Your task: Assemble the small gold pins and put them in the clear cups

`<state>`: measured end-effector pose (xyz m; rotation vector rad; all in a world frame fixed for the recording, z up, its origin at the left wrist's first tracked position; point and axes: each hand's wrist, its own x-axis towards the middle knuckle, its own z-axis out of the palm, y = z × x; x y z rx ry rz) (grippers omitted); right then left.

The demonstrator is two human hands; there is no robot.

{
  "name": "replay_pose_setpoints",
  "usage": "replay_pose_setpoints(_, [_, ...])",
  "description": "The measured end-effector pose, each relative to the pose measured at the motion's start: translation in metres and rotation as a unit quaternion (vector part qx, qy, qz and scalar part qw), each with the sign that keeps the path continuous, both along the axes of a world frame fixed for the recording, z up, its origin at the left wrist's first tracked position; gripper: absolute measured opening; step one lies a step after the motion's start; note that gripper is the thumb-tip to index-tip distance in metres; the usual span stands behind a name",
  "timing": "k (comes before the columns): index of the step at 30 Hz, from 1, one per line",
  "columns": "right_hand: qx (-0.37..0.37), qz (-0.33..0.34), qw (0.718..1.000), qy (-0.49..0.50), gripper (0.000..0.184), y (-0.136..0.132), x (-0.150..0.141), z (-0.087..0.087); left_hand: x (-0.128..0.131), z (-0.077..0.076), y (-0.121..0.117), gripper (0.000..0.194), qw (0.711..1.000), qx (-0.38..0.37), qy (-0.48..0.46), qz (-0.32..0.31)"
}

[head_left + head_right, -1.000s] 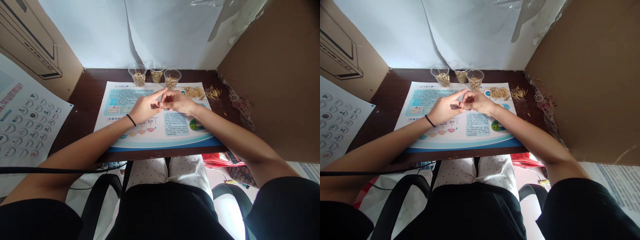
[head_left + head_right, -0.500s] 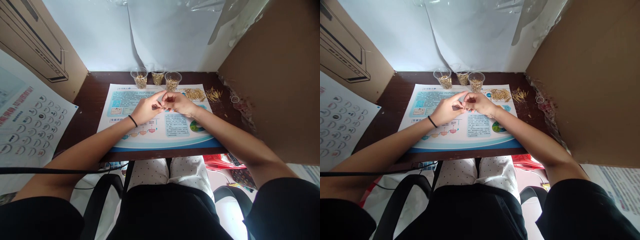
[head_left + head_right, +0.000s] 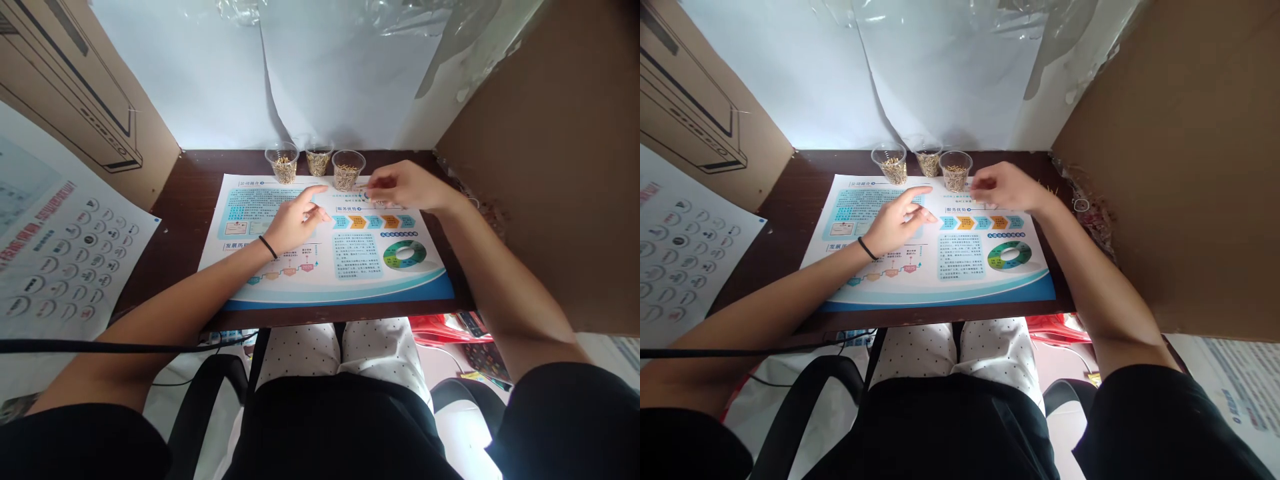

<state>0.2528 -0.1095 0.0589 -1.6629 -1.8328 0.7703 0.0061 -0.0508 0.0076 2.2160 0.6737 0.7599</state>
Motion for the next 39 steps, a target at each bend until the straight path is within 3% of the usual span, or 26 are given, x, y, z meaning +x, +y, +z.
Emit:
replay_pose_setpoints(3, [-0.004, -0.109, 0.988, -0.107, 0.010, 0.003, 0.024, 0.002, 0.000, -0.001, 0.001, 0.035, 1.000, 0.017, 0.001, -0.015])
replay_pose_setpoints(10, [-0.004, -0.129, 0.972, -0.195, 0.008, 0.012, 0.031, -0.014, 0.000, 0.001, 0.000, 0.030, 0.999, 0.033, 0.014, -0.021])
replay_pose_setpoints(15, [0.099, -0.182, 0.960, -0.189, 0.015, 0.015, 0.027, 0.008, -0.001, 0.000, 0.002, 0.029, 0.999, 0.035, 0.018, -0.024])
replay_pose_setpoints(18, [0.159, -0.137, 0.958, -0.197, 0.018, 0.029, 0.015, 0.029, -0.002, 0.000, 0.002, 0.030, 0.999, 0.032, 0.021, -0.027])
replay_pose_setpoints(21, [0.117, -0.037, 0.952, -0.279, 0.014, 0.052, -0.006, 0.040, -0.002, 0.001, 0.001, 0.029, 0.999, 0.028, 0.026, -0.023])
replay_pose_setpoints(25, [0.013, -0.011, 0.917, -0.398, 0.015, 0.078, -0.031, 0.036, -0.002, 0.002, 0.002, 0.029, 0.999, 0.007, 0.035, -0.018])
replay_pose_setpoints(27, [0.010, 0.001, 0.911, -0.412, 0.011, 0.087, -0.036, 0.031, -0.002, 0.000, 0.003, 0.028, 0.999, -0.020, 0.023, -0.018])
replay_pose_setpoints(31, [0.045, -0.002, 0.927, -0.372, 0.012, 0.095, -0.032, 0.025, -0.003, -0.004, 0.003, 0.025, 0.998, -0.067, -0.015, 0.001])
replay_pose_setpoints(34, [0.074, -0.009, 0.939, -0.336, 0.009, 0.097, -0.023, 0.024, -0.004, 0.008, 0.002, 0.023, 0.999, 0.041, -0.035, -0.002])
replay_pose_setpoints(37, [0.091, -0.004, 0.950, -0.299, 0.008, 0.095, -0.018, 0.025, -0.001, 0.036, 0.013, 0.023, 0.980, 0.194, -0.051, 0.007])
replay_pose_setpoints(39, [0.087, -0.005, 0.955, -0.284, 0.006, 0.094, -0.017, 0.025, 0.007, 0.059, 0.033, 0.023, 0.975, 0.214, -0.026, 0.044])
